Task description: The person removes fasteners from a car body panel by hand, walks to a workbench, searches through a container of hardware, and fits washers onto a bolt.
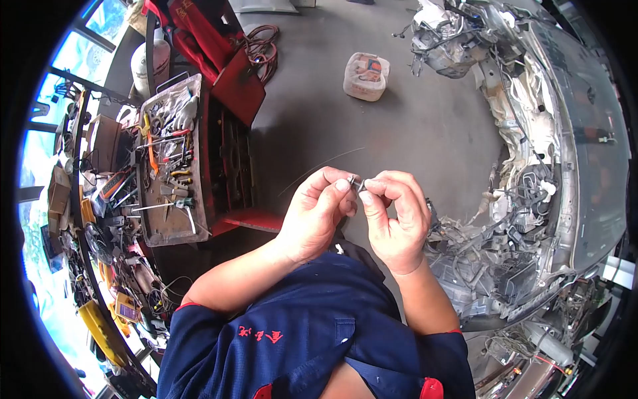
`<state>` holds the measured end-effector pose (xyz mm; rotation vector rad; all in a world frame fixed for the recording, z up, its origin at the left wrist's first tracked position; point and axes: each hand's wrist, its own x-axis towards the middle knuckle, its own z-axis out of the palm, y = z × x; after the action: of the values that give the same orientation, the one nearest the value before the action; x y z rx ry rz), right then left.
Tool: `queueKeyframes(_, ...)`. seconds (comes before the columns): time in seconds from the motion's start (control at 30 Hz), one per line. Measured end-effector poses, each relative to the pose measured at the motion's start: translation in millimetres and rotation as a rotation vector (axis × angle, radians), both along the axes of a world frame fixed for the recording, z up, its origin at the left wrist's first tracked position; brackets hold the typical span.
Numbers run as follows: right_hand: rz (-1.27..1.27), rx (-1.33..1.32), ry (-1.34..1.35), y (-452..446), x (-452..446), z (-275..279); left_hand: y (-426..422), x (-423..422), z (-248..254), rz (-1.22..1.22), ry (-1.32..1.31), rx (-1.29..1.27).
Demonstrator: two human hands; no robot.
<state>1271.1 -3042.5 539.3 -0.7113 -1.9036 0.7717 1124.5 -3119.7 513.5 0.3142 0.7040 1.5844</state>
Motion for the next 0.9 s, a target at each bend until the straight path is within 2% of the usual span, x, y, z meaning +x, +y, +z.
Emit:
queueKeyframes(0.1, 0.014, -0.068, 0.062, 21, 21, 3, 22, 30, 7, 0.049, -0.014, 0.034)
queueKeyframes(0.3, -0.006, -0.229, 0.153, 42, 57, 1, 54, 58, 8, -0.006, 0.103, 0.086)
queueKeyframes(0.4, 0.046, -0.365, 0.284, 53, 63, -3, 68, 64, 16, -0.024, 0.251, 0.075)
queueKeyframes(0.5, 0.226, -0.651, 0.515, 67, 68, -1, 88, 69, 27, 0.05, 0.419, 0.199)
queueKeyframes(0.6, 0.356, -0.81, 0.636, 93, 72, -12, 117, 51, 22, 0.02, 0.714, 0.378)
queueKeyframes(0.73, 0.269, -0.79, 0.637, 130, 62, -15, 170, 27, 18, 0.045, 1.035, 0.499)
queueKeyframes(0.9, 0.342, -0.76, 0.546, 209, 40, -21, 257, -16, 18, 0.075, 1.086, 0.648)
